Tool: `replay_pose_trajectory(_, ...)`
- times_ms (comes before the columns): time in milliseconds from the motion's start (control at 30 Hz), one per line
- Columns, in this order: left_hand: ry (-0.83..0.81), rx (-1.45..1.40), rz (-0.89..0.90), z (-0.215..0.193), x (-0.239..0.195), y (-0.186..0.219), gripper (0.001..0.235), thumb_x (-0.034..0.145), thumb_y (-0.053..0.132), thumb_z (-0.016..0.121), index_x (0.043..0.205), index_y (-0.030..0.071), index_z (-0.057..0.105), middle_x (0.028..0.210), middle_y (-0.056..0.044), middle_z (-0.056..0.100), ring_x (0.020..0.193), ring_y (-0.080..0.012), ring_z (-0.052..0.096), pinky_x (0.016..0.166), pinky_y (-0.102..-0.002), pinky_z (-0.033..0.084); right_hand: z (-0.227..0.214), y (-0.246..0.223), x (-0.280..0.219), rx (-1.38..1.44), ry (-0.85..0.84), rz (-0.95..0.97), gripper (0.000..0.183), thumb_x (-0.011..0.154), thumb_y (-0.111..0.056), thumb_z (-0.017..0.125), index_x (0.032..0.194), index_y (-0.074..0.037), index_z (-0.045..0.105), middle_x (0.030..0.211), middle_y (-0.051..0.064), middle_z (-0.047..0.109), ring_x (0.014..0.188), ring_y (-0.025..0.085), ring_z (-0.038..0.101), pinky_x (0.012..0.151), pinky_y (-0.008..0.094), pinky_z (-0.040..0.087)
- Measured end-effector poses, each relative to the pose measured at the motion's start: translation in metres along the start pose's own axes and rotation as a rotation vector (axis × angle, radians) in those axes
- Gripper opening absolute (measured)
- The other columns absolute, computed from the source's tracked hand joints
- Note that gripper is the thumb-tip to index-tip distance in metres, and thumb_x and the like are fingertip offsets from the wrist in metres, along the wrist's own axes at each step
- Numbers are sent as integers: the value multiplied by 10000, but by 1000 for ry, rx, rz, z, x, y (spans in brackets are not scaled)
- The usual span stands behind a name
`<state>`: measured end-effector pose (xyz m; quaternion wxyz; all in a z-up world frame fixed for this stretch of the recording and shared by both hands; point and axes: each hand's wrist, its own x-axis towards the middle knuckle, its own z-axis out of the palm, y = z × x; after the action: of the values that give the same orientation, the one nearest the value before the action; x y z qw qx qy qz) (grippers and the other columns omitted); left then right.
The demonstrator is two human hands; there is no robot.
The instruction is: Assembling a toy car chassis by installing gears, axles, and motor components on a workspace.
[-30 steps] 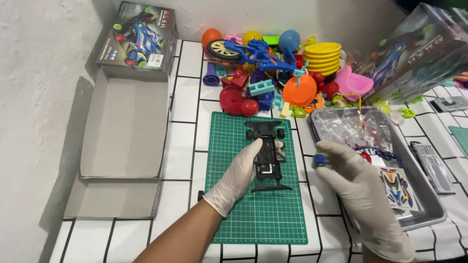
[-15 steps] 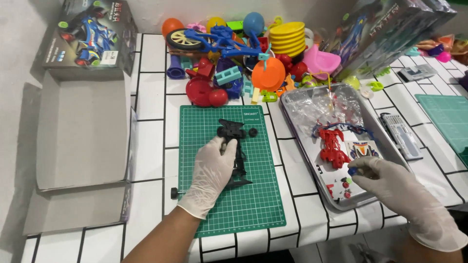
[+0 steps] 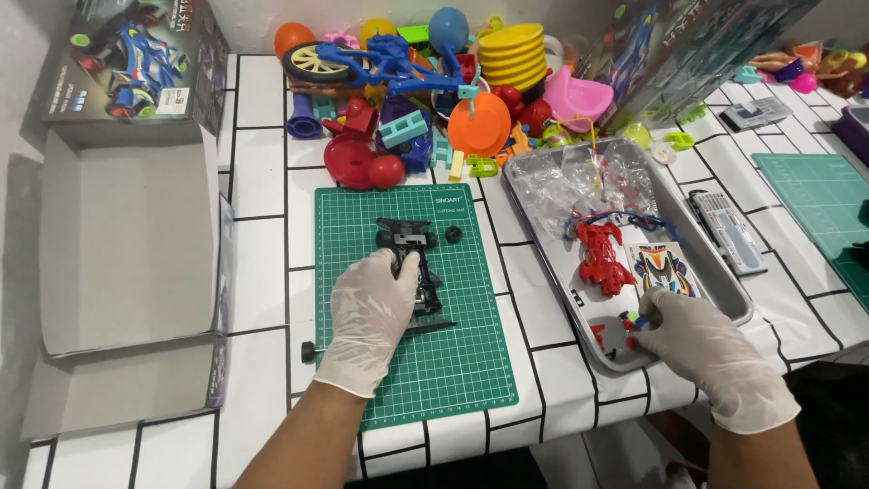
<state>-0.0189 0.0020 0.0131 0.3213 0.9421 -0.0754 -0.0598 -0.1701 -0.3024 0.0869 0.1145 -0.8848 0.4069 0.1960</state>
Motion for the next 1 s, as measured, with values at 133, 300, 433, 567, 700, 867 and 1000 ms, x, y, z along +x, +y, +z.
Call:
replay_pose_trajectory(133,62,38,34,0,-3,-5,449,1034,481,536,832,108,683,740,-64,714,720,-301,696,672,-450,540,-1,-12,-9,-115,-4,28,281,828,-174,652,1107,-181,677,1010,130,780,943,311,709,796,408,519)
replay_pose_trajectory(300,146,70,85,4,-3,-15,423,1047,402,526,789,113,696,745,-42,703,705,-266,695,631,-420,540,8,-13,-5,-203,24,30,305,825,-198,618,1128,-202,655,1023,143,785,962,338,728,806,421,540)
replay_pose_trajectory(433,177,94,110,10,-1,-21,385,1039,402,544,901,118,766,873,-61,703,766,-273,714,647,-407,572,2,-16,-15,-187,47,32,311,827,-207,618,1134,-193,666,1051,135,790,977,320,740,820,413,547)
replay_pose_trajectory(567,276,7,180,2,-7,-19,325,1007,377,585,910,124,766,875,-57,685,825,-272,701,691,-424,572,-5,-6,-23,155,131,-105,310,844,-197,725,1154,-192,743,962,32,869,886,208,770,877,296,512)
replay_pose_trajectory(700,370,-284,544,-36,-34,10,201,972,238,633,1051,83,735,964,-73,690,852,-227,683,750,-355,557,13,-28,-48,703,72,-502,264,808,64,784,1060,-13,767,875,116,755,784,204,680,714,284,545)
replay_pose_trajectory(867,133,-357,948,-43,-87,24,277,1000,259,620,1190,61,657,979,-97,660,878,-250,638,791,-398,551,40,-79,-66,1089,-292,-665,194,785,57,813,954,8,731,883,128,772,830,194,692,783,278,492)
replay_pose_trajectory(1000,200,-282,845,-33,-111,3,267,983,220,654,1196,59,665,1026,-82,650,920,-252,624,831,-413,539,67,-96,-48,480,-15,-757,230,815,-115,760,1035,-177,738,831,-13,780,761,108,724,767,235,580)
